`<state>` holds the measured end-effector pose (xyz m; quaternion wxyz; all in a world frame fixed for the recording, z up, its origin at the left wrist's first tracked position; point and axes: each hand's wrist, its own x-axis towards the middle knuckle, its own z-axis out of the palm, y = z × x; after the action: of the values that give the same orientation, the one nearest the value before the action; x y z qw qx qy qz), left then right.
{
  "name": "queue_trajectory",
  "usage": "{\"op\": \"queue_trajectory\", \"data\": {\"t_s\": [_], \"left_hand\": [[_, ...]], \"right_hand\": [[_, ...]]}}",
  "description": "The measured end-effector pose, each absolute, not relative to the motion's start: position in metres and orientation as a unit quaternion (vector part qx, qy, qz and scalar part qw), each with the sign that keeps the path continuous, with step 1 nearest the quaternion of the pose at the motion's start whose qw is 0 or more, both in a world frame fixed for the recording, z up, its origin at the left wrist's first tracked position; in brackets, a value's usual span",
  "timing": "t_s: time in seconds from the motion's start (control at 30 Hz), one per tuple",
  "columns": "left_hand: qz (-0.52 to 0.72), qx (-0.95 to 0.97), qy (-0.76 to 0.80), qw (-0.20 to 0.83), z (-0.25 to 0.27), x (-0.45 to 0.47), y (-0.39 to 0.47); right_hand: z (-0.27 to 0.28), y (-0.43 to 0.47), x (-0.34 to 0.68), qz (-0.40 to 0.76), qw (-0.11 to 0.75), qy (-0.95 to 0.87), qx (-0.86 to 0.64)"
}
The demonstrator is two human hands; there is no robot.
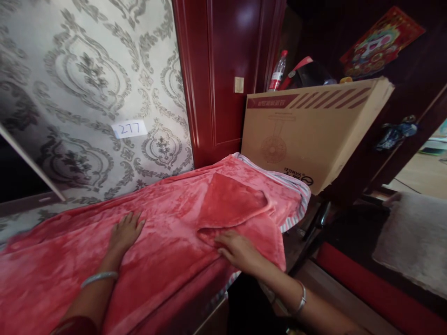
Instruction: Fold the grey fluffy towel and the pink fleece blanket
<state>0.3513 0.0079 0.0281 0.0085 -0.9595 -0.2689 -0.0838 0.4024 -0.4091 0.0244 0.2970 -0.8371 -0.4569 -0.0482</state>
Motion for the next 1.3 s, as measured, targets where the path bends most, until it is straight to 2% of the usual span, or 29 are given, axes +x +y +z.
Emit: {"op": "queue_trajectory", "data": {"t_s": [0.13,0.33,0.43,0.53,0.63,0.77,0.83,0.93,1.0,1.07,1.13,1.2,1.23,1.3], "left_hand": [[-0.093,-0.961,-0.261,0.006,0.026,0.352,0.010],[-0.088,-0.960,-0.266,0.005,0.025,0.353,0.009],[-0.081,-0.959,-0.271,0.007,0.026,0.352,0.008],[-0.088,-0.959,-0.271,0.003,0.024,0.352,0.009],[-0.105,-0.958,-0.266,-0.005,0.020,0.352,0.013],[-0.110,-0.959,-0.261,-0.004,0.017,0.351,0.016],[-0.107,-0.959,-0.263,-0.005,0.018,0.351,0.016],[-0.136,-0.956,-0.259,-0.037,0.024,0.349,0.013],[-0.179,-0.946,-0.252,-0.093,0.033,0.348,0.004],[-0.216,-0.923,-0.243,-0.206,0.044,0.344,-0.014],[-0.212,-0.865,-0.224,-0.394,0.055,0.337,-0.038],[-0.158,-0.748,-0.184,-0.618,0.062,0.328,-0.066],[-0.126,-0.685,-0.165,-0.699,0.063,0.322,-0.078],[-0.087,-0.596,-0.158,-0.782,0.059,0.309,-0.098]], "right_hand": [[0.043,-0.431,0.421,-0.054,0.287,-0.414,-0.862],[0.045,-0.433,0.454,-0.149,0.082,-0.394,-0.903],[0.046,-0.429,0.471,-0.134,0.041,-0.409,-0.902],[0.071,-0.426,0.497,-0.108,0.056,-0.380,-0.917],[0.128,-0.423,0.530,-0.153,0.098,-0.328,-0.927],[0.221,-0.410,0.560,-0.293,0.274,-0.285,-0.870],[0.257,-0.394,0.559,-0.316,0.316,-0.300,-0.843],[0.284,-0.357,0.542,-0.300,0.330,-0.342,-0.827],[0.286,-0.327,0.526,-0.266,0.340,-0.377,-0.819],[0.280,-0.296,0.510,-0.203,0.367,-0.417,-0.806],[0.268,-0.268,0.496,-0.079,0.418,-0.470,-0.773],[0.251,-0.248,0.485,0.078,0.470,-0.516,-0.712],[0.241,-0.243,0.482,0.142,0.489,-0.527,-0.680],[0.218,-0.240,0.481,0.198,0.502,-0.522,-0.660]]}}
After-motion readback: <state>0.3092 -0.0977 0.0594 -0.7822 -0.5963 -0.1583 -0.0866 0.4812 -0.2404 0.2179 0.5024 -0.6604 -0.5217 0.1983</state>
